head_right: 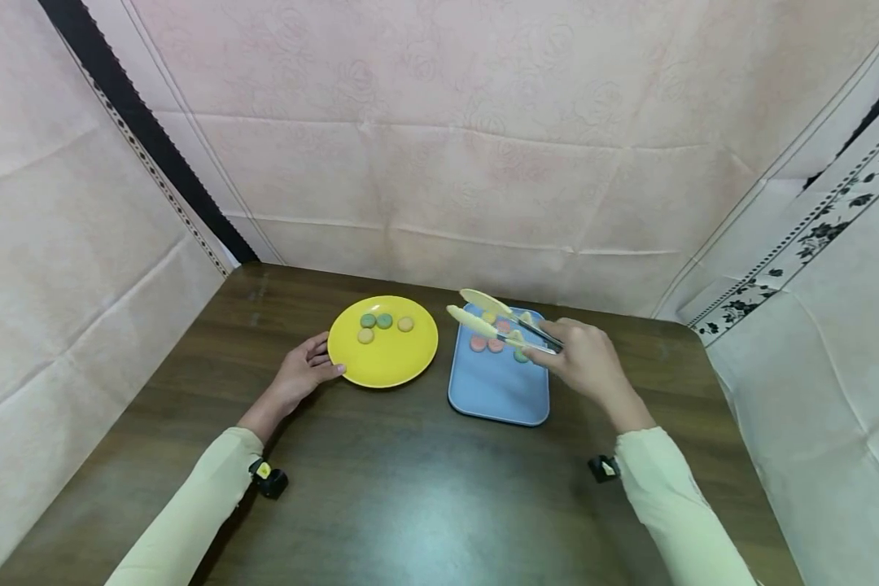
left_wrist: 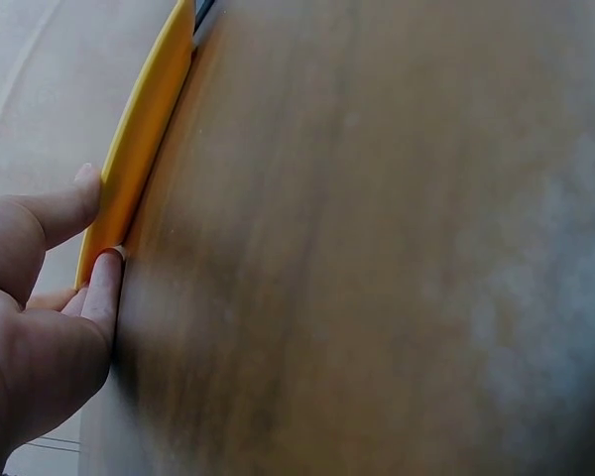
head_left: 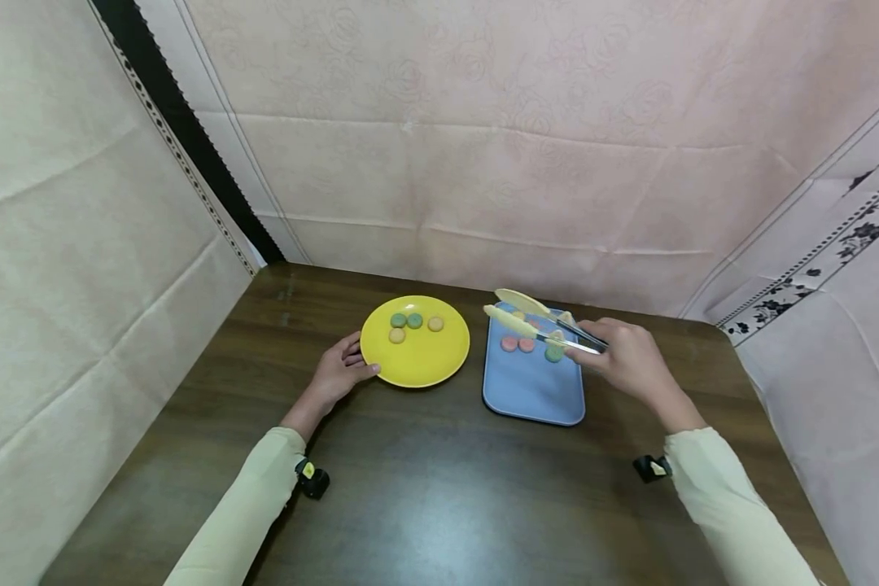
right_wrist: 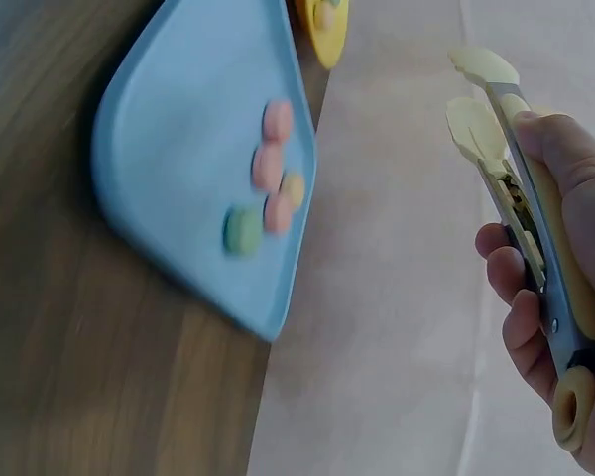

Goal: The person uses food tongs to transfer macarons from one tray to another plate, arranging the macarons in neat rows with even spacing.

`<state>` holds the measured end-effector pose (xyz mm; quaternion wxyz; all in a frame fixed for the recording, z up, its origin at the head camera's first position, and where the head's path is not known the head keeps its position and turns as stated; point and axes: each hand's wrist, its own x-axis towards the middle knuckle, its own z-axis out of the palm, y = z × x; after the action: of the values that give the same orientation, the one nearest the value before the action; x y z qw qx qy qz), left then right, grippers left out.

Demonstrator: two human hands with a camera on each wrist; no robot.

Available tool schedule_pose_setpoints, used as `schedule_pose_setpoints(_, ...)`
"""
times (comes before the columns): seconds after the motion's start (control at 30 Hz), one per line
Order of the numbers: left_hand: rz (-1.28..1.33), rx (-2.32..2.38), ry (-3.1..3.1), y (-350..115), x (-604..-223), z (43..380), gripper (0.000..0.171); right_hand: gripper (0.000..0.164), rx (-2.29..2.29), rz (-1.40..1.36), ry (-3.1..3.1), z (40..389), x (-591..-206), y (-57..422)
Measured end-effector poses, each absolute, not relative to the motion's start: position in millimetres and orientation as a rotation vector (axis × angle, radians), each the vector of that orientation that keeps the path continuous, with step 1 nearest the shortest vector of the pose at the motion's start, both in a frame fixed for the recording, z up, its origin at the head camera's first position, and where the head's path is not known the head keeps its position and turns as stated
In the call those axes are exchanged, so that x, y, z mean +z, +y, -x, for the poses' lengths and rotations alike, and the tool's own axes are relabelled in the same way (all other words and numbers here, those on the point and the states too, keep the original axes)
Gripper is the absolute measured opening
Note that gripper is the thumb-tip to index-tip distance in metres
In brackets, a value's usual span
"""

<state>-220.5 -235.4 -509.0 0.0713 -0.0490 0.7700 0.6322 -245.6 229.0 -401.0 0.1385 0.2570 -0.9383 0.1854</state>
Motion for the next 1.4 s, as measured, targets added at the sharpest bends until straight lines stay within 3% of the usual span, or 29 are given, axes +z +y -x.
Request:
schedule_pose_setpoints(0.23, 0.142, 1.888, 2.316, -230, -488, 208, 0.08, 0.05, 0.451, -0.656, -2.722, 230, -407, 270)
schedule_pose_setpoints(0.53, 0.14, 1.912, 2.302, -231, -491, 208, 0.08, 0.058, 0.411, -0.56, -2.81, 219, -426, 300)
schedule_pose_setpoints(1.4, 0.15, 1.923, 2.286, -230, -490, 211, 0.081, 0.051, 0.432, -0.517, -2.9, 211, -461, 321)
